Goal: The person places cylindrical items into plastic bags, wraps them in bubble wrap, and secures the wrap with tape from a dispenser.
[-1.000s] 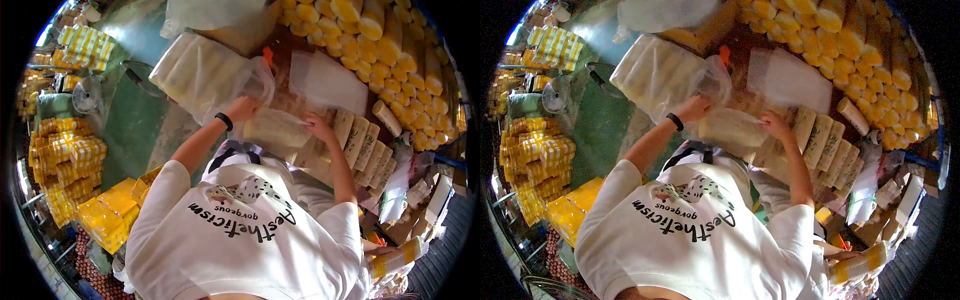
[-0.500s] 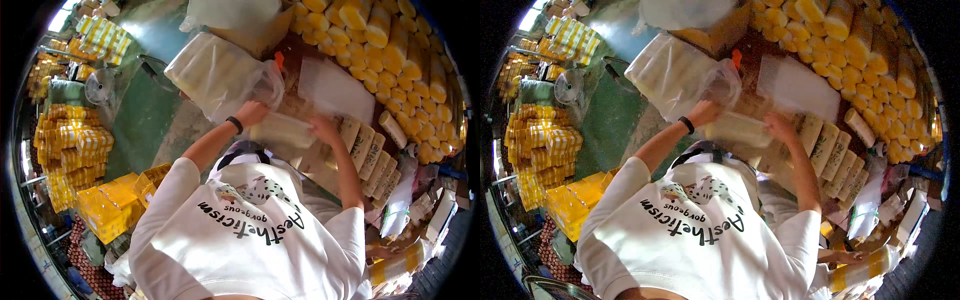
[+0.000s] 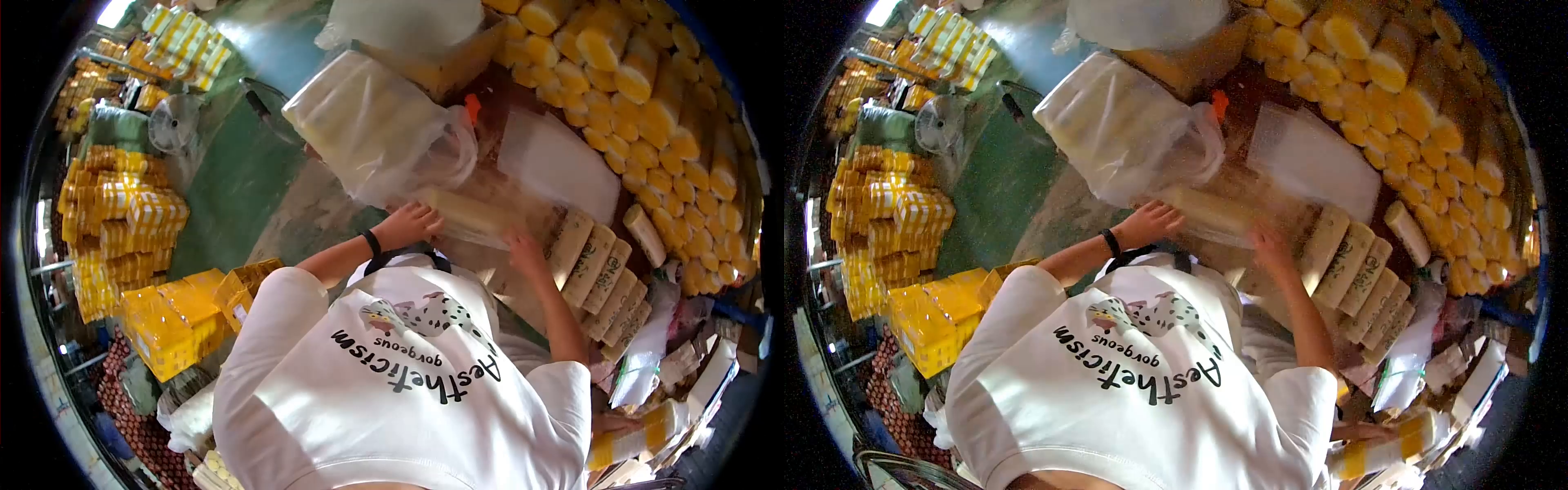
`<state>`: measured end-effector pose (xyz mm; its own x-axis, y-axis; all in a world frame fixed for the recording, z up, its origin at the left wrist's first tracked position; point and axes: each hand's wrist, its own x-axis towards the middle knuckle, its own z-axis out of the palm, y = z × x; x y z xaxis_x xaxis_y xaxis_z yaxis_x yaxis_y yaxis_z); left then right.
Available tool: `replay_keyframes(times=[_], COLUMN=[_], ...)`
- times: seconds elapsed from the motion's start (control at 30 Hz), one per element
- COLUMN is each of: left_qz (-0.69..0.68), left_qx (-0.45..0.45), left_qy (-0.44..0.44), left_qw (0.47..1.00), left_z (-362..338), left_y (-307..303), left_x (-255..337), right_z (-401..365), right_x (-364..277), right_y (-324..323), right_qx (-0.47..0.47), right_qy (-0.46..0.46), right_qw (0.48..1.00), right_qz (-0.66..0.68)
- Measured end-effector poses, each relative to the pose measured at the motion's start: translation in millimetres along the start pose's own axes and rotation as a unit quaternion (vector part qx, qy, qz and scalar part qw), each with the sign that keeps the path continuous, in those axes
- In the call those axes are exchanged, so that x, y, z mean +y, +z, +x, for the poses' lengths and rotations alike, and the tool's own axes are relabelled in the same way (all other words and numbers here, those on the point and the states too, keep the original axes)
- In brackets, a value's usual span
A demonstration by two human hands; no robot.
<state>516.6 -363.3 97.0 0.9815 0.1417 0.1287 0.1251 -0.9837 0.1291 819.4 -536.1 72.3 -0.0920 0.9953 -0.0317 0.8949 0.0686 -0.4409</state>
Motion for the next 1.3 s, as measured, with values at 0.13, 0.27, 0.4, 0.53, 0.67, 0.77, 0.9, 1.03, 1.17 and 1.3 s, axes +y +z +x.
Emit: replay_keyframes(times=[0.13,0.27,0.4,0.53,0.67,0.77,0.9,1.03,1.17,1.3], left_qz=[-0.082,-0.196,-0.23,-0.253,-0.244,-0.269,-0.234,-0.219,-0.211,-0.224], left_qx=[-0.057,-0.008,-0.08,-0.09,-0.081,-0.043,-0.081,-0.052,-0.194,-0.273], left_qy=[-0.018,-0.02,-0.104,-0.196,-0.209,-0.234,-0.257,-0.147,-0.131,-0.16], left_qw=[0.995,0.98,0.964,0.943,0.943,0.934,0.934,0.963,0.949,0.922], left_z=[-7.3,-14.3,-16.5,-18.8,-16.1,-25.3,-21.9,16.9,53.8,71.2], left_y=[6.8,10.3,6.8,32.4,55.3,49.1,31.3,7.2,16.5,22.0], left_x=[-6.8,-10.3,-3.0,-12.0,-27.7,-31.0,-32.6,-14.4,0.9,-12.8], right_z=[-2.9,-2.6,-9.8,-10.8,6.3,18.1,22.5,17.4,28.0,33.1], right_x=[3.5,12.9,9.1,14.4,28.9,15.4,44.9,58.0,60.1,59.8], right_y=[3.9,7.6,7.1,24.5,22.6,-10.5,-19.5,-13.8,-8.9,8.0], right_qx=[0.005,-0.05,-0.128,-0.087,-0.062,-0.064,-0.18,-0.026,-0.069,-0.078], right_qy=[-0.022,-0.118,-0.119,0.041,0.155,0.234,0.172,0.022,0.071,0.127], right_qw=[1.0,0.991,0.985,0.995,0.981,0.947,0.947,0.97,0.959,0.985], right_qz=[-0.02,-0.041,-0.006,-0.029,0.102,0.21,0.204,0.24,0.267,0.093])
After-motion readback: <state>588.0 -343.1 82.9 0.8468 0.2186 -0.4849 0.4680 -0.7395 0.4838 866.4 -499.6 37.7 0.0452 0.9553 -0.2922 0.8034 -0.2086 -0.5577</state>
